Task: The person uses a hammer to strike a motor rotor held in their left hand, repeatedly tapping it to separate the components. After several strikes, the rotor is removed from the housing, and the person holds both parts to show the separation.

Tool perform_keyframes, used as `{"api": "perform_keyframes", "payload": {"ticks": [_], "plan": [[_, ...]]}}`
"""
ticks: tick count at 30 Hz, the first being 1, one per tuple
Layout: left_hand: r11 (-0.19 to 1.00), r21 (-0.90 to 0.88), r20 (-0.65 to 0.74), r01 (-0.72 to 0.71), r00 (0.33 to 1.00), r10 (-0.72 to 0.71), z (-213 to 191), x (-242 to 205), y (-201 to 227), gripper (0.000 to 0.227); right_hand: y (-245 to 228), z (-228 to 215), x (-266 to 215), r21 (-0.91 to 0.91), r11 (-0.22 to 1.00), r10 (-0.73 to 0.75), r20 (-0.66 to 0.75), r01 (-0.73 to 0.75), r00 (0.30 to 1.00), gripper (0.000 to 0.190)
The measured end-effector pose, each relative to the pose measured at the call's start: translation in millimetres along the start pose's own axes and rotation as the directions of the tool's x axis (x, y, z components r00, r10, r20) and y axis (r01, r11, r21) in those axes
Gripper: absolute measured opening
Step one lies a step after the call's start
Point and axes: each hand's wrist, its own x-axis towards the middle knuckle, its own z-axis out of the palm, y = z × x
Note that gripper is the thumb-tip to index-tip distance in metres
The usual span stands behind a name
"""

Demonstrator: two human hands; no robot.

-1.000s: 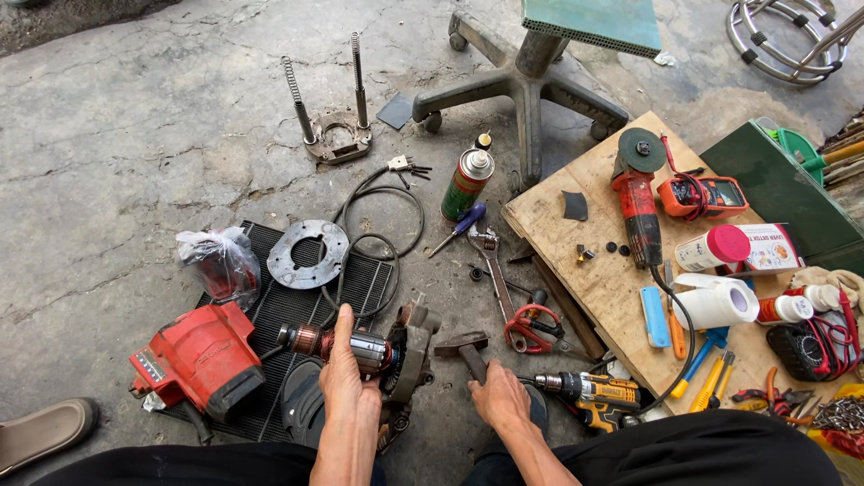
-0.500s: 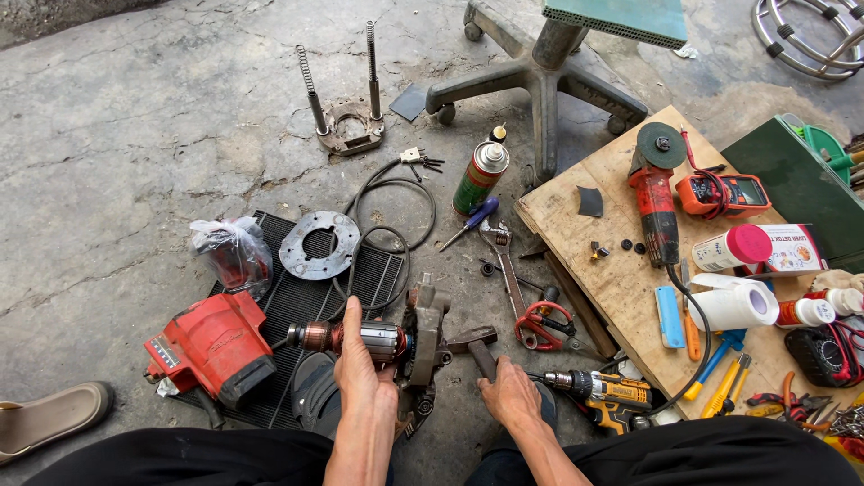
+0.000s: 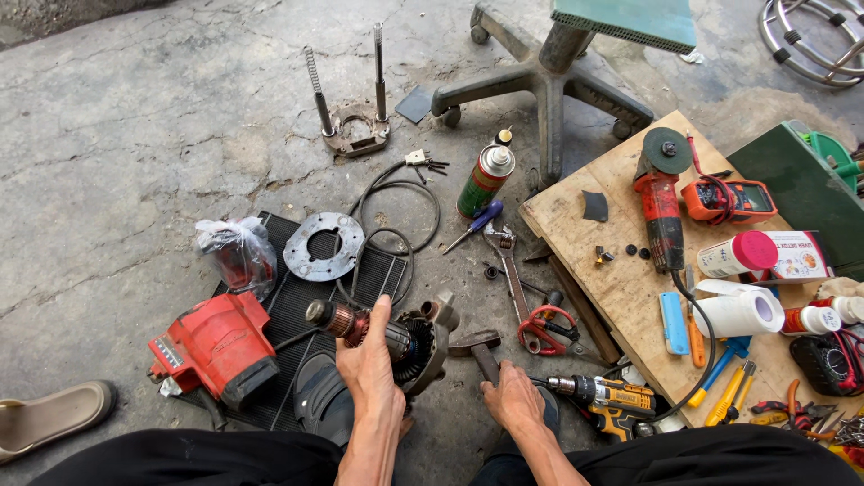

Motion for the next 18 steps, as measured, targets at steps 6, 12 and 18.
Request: {"api": "perform_keyframes", "payload": {"ticks": [6, 12, 18], "plan": [[0.927, 0.204, 0.201, -0.314, 0.941, 0.274, -1.4, 4.0, -9.6, 0.032, -35.4, -87.4, -90.9, 0.707, 0.664, 0.175, 0.168, -0.242, 0.97, 0.032], [0.76, 0.236, 0.39, -0.606, 0.775, 0.497, -3.2, 27.5, -28.3, 0.039, -27.9, -93.4, -114.0, 0.532, 0.814, -0.145, -0.202, 0.233, 0.968, 0.043], [0.723, 0.24, 0.488, -0.648, 0.724, 0.488, -0.1, 2.8, -18.7, 0.043, -44.8, -91.7, -124.6, 0.451, 0.793, -0.314, -0.273, 0.409, 0.909, 0.023]]}}
